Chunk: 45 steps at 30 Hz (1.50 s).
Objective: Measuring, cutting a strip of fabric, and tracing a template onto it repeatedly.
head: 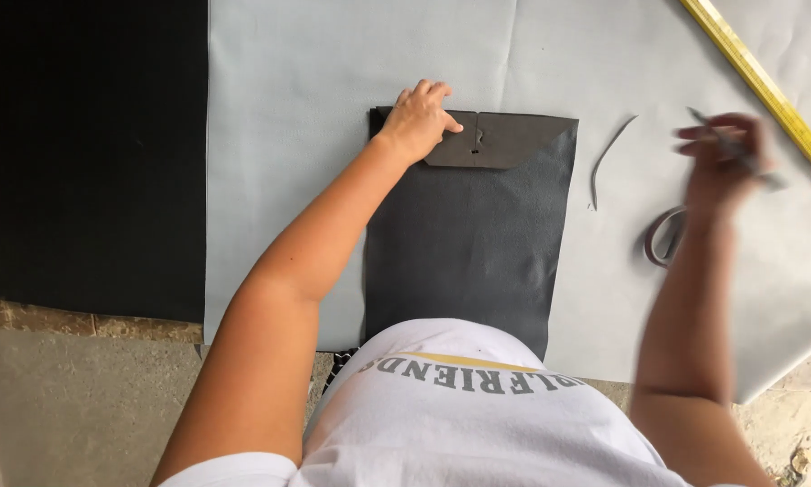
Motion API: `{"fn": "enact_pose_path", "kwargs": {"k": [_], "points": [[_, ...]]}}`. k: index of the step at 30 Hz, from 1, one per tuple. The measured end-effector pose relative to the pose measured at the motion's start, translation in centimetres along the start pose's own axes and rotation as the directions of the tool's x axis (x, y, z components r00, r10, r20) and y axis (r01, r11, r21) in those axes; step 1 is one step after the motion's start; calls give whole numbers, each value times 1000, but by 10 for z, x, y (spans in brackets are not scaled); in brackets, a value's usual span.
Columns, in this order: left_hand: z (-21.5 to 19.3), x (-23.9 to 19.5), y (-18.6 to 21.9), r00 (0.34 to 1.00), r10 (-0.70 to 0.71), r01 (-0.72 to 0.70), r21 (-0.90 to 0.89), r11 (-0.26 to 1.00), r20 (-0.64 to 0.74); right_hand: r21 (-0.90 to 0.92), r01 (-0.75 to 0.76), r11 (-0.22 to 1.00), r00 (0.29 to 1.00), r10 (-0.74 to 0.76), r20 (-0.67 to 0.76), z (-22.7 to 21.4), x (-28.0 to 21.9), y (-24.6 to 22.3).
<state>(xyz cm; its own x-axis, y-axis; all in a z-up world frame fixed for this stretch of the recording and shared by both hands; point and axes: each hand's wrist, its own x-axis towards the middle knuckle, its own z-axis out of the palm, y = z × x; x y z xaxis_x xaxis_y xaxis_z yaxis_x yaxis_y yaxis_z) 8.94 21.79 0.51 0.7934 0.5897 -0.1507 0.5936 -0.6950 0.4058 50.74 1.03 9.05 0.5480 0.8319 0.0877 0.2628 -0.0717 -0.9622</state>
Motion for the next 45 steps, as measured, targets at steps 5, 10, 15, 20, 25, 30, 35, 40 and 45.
{"fn": "enact_pose_path", "kwargs": {"k": [5, 10, 15, 20, 25, 30, 35, 40, 45], "points": [[9, 1, -9, 997, 70, -70, -43, 997, -12, -233, 135, 963, 979, -93, 180, 114, -48, -39], [-1, -7, -10, 992, 116, -121, -79, 990, -58, -465, 410, 785, 794, -55, 606, 150, -40, -32], [4, -8, -13, 989, 110, -119, -90, 989, -98, -440, 434, 786, 778, -80, 623, 158, -36, -5], [3, -13, -11, 978, 147, -160, -80, 984, -147, -426, 434, 794, 783, -98, 614, 158, -37, -3], [6, -12, -10, 981, 112, -125, -72, 990, -160, -411, 443, 796, 773, -107, 625, 158, -36, -6], [15, -12, -11, 981, 85, -99, -73, 992, -177, -412, 437, 800, 771, -97, 629, 157, -36, -5], [18, -13, -8, 980, 64, -82, -88, 993, -189, -408, 433, 804, 765, -88, 638, 159, -37, -9], [9, -14, -4, 994, -27, 19, -77, 997, -107, -431, 383, 817, 818, -83, 569, 162, -40, -8], [0, -11, -4, 996, -27, 23, -45, 999, -88, -425, 377, 823, 819, -82, 568, 162, -39, -6]]}}
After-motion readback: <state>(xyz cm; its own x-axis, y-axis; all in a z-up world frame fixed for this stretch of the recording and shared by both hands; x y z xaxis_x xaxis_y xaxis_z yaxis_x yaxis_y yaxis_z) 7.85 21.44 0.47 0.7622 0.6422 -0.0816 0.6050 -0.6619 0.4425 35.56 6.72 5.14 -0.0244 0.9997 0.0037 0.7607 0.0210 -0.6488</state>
